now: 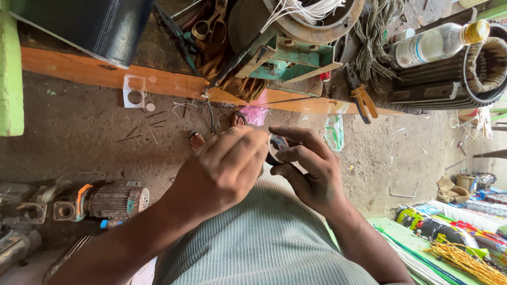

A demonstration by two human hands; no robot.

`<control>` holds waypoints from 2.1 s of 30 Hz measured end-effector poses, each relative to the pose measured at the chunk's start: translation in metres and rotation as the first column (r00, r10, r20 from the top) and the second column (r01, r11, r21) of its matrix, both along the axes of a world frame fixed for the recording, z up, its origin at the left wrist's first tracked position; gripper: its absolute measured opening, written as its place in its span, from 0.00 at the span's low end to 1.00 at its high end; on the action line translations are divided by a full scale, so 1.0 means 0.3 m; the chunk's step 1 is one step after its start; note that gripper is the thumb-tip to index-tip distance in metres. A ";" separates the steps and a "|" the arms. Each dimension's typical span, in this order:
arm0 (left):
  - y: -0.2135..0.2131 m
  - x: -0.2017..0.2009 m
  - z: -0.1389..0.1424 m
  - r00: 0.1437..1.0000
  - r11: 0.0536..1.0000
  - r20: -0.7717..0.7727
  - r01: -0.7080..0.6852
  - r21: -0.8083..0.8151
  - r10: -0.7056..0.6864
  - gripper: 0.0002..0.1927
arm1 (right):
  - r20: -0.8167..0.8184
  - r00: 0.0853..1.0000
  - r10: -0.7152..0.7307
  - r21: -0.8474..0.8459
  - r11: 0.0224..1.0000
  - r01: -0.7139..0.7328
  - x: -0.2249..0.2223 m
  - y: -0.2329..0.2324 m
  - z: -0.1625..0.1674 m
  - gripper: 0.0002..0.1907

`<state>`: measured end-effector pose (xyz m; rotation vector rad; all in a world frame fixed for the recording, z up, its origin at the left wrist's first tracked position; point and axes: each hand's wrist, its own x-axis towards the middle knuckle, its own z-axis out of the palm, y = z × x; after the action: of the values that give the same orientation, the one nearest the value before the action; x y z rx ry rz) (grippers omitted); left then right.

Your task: The person pulls black insulating tape from a roll, tears off pieces by hand, and presses the tape around the slots of an electric motor stator. They then adjust the white winding wires inside the stator and continue fitting tape around the winding.

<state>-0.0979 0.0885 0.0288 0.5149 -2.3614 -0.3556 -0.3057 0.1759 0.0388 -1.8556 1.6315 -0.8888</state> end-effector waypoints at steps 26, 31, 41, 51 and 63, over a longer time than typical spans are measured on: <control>0.036 -0.044 -0.067 0.957 0.835 -0.245 0.006 0.550 0.155 0.07 | 0.096 0.994 0.047 0.114 0.992 -0.058 0.016 -0.012 0.014 0.09; 0.026 -0.020 -0.130 0.944 0.412 -0.307 0.234 0.881 0.120 0.06 | 0.137 0.986 0.090 0.155 0.982 -0.112 0.008 0.001 0.036 0.08; -0.218 -0.121 -0.409 0.784 0.707 -0.468 0.053 0.705 0.408 0.17 | 0.224 0.973 -0.054 0.224 0.975 0.003 -0.043 -0.004 -0.052 0.14; -0.132 0.170 -0.440 0.974 0.480 0.101 -0.189 0.857 0.203 0.12 | 0.638 0.766 -0.079 0.258 0.959 -0.115 -0.026 -0.014 -0.081 0.14; 0.068 0.240 -0.205 0.866 0.337 -0.142 -0.033 0.941 0.480 0.27 | 0.243 0.963 0.116 0.236 0.956 -0.174 0.179 -0.196 -0.186 0.08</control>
<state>-0.0260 0.1090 -0.0325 1.1946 -1.3940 -1.5278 -0.2521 0.1172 -0.0169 -1.6098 1.3784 -0.7567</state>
